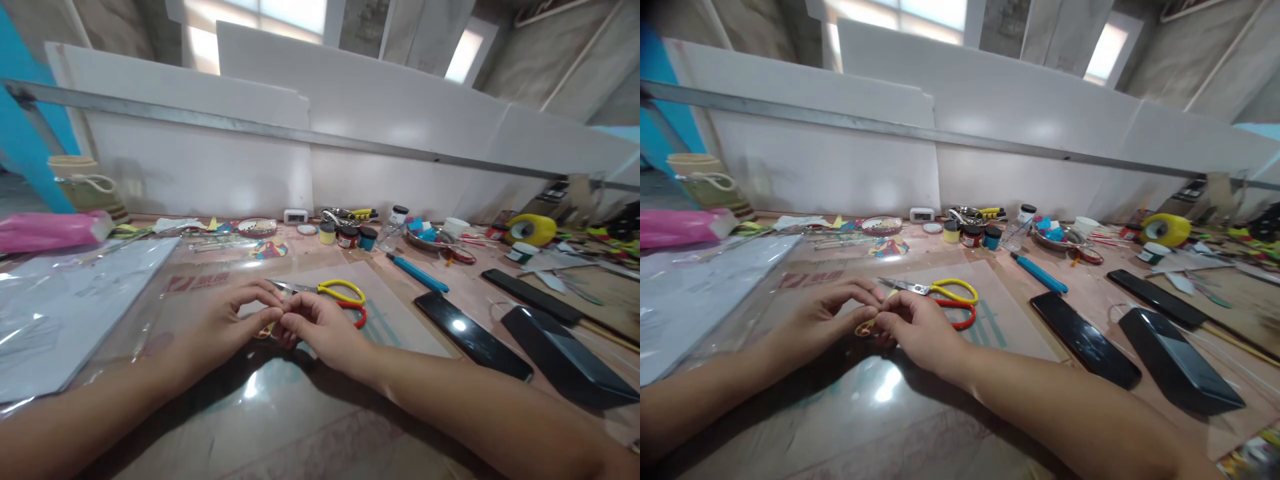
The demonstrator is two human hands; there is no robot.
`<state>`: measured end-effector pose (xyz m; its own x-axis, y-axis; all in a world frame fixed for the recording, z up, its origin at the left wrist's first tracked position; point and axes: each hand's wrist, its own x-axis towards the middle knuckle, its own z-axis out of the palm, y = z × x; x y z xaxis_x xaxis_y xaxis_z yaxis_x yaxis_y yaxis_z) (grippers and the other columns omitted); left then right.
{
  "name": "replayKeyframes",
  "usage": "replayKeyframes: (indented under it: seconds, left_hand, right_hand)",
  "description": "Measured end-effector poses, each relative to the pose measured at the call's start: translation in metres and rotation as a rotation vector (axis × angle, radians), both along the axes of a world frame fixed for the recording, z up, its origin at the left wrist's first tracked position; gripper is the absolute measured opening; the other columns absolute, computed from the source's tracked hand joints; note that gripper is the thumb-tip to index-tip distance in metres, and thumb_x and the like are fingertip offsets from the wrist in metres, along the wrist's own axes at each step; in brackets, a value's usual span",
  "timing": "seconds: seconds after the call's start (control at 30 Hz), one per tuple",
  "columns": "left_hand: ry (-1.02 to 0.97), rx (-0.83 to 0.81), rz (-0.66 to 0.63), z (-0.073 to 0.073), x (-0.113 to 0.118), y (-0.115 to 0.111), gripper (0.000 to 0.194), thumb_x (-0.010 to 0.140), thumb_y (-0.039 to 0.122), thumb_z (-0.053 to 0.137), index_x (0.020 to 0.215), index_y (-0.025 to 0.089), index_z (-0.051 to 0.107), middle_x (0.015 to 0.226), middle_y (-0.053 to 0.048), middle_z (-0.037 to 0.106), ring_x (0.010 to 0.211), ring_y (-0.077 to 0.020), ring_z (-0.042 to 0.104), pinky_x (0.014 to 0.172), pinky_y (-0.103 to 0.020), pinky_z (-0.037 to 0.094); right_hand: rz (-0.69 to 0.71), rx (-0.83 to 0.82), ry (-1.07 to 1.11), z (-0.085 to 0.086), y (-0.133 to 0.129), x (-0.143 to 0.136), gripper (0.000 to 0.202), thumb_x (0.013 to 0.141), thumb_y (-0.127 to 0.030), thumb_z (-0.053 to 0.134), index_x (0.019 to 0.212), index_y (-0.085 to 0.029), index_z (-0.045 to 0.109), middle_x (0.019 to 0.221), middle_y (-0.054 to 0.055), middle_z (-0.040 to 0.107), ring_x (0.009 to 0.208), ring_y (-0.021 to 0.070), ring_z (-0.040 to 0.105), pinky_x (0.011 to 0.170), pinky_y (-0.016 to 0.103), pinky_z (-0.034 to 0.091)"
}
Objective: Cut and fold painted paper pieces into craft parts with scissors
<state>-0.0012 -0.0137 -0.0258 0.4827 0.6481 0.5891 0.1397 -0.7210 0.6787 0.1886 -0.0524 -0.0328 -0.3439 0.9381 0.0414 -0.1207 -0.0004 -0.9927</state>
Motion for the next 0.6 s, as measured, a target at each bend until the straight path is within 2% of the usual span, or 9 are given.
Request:
replayKeyframes:
  seconds: [0.37,0.47,0.6]
  left_hand:
    - [0.047,-0.234,-0.040,0.0091,0.0014,-0.0061,0.018,0.092,0.035,0.065,0.085,0.022,0.077,0.094,-0.005,0.074,0.085,-0.0194,0.072,0.074,-0.029,0.058]
    - [0.045,-0.266,-0.039,0.0082,0.0015,-0.0061,0.020,0.093,0.038,0.065,0.086,0.022,0.076,0.095,-0.005,0.074,0.086,-0.0196,0.071,0.075,-0.029,0.058]
    - [0.023,-0.338,-0.067,0.0041,0.0001,-0.0056,0.027,0.096,0.042,0.061,0.084,0.021,0.073,0.087,-0.004,0.071,0.076,-0.0181,0.067,0.067,-0.029,0.056]
  right_hand:
    - [0.004,0.069,-0.068,0.0059,-0.0054,0.0023,0.024,0.089,-0.040,0.072,0.086,-0.018,0.061,0.075,0.000,0.067,0.069,0.0131,0.064,0.068,0.028,0.053]
    - [0.011,0.058,-0.057,0.0059,-0.0054,0.0014,0.023,0.088,-0.038,0.072,0.087,-0.018,0.061,0.075,0.000,0.067,0.070,0.0133,0.064,0.069,0.028,0.053]
    - [0.007,0.052,-0.053,0.0079,-0.0065,0.0008,0.023,0.087,-0.037,0.074,0.086,-0.019,0.060,0.074,-0.001,0.066,0.068,0.0130,0.064,0.068,0.028,0.053]
